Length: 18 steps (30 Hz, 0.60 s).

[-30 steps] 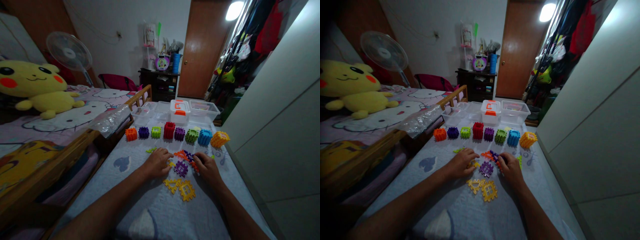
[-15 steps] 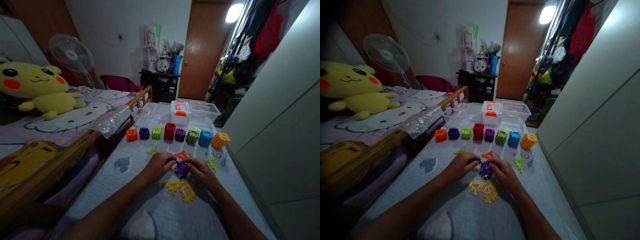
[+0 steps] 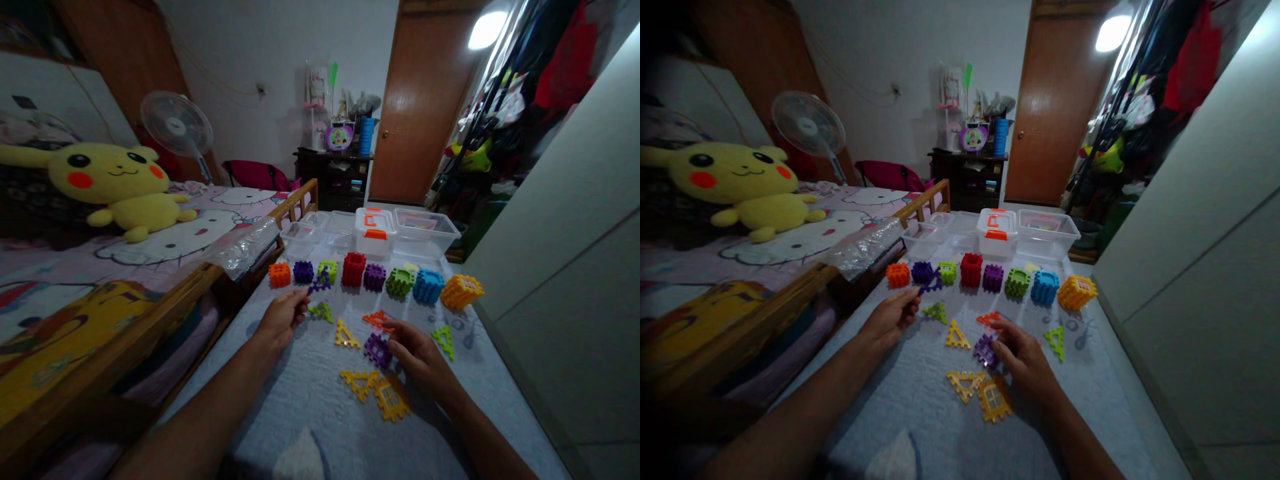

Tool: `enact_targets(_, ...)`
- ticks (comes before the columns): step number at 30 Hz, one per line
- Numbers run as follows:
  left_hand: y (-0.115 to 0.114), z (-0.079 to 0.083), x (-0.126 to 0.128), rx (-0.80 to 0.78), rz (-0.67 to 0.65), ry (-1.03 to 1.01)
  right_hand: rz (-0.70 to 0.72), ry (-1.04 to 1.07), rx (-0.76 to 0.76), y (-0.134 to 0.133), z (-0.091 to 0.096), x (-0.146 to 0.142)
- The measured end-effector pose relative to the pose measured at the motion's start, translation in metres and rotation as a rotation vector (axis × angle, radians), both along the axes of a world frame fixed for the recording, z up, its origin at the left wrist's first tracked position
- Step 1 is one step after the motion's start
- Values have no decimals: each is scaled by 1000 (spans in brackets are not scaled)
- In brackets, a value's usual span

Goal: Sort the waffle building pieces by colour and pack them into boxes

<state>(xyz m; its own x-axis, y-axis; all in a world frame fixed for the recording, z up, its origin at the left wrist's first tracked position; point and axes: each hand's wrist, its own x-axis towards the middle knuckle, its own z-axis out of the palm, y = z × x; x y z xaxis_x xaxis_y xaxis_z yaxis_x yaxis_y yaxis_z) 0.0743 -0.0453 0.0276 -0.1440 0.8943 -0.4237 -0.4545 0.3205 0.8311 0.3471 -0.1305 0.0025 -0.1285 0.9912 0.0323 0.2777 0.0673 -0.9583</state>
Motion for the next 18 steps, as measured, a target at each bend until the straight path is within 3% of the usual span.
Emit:
enact_targets(2,17,3,-9,-42,138,-68,9,-48,10,0,-1,1)
enact_targets(6,43,0,-11,-91,251,-125,35,-130,17,1,-2,2)
enact_targets(18,71,-14,3,-139,352,-175,-4,-402,222,-1,2,3)
